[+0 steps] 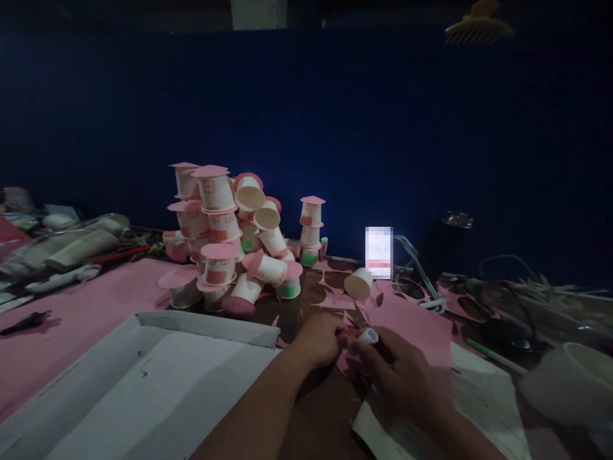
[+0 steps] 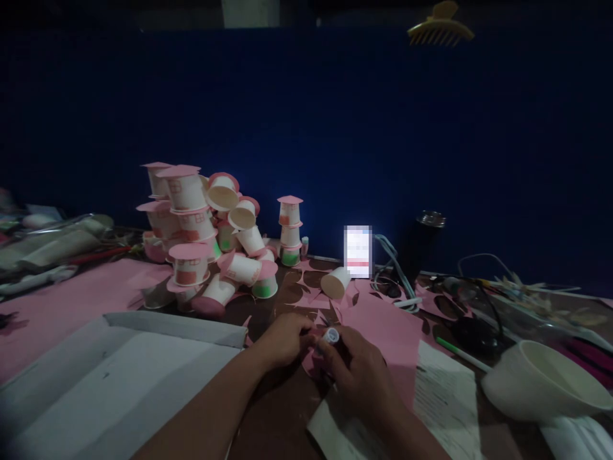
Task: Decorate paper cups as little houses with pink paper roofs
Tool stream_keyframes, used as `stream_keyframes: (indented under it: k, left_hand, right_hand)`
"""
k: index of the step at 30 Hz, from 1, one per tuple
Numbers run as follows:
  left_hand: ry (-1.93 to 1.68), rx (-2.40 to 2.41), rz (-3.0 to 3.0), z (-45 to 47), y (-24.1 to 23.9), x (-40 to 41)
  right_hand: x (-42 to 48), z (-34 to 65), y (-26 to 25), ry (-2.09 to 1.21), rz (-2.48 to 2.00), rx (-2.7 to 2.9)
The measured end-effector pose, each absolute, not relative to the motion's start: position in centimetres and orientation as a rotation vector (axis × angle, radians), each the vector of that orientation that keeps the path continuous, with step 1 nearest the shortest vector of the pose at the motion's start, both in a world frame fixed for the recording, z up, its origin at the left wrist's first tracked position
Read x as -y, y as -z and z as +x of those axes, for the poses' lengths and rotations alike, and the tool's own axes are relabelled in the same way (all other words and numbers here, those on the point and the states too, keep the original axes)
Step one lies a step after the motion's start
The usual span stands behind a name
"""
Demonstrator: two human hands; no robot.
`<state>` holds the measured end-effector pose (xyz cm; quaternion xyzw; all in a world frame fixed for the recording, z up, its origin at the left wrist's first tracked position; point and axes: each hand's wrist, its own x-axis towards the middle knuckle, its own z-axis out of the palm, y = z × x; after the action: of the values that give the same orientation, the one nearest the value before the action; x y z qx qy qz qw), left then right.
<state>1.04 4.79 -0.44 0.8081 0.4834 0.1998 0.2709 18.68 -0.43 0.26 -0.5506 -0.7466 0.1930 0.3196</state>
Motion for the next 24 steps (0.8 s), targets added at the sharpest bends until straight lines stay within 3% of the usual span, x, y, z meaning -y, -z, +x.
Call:
stream_keyframes:
  k: [24]
  left_hand:
    - [-0.562,-1.293,2.171,1.18,0.41,-4.71]
  right_hand:
    - [0.28,18.74,-0.36,-0.67,-1.416,2.033]
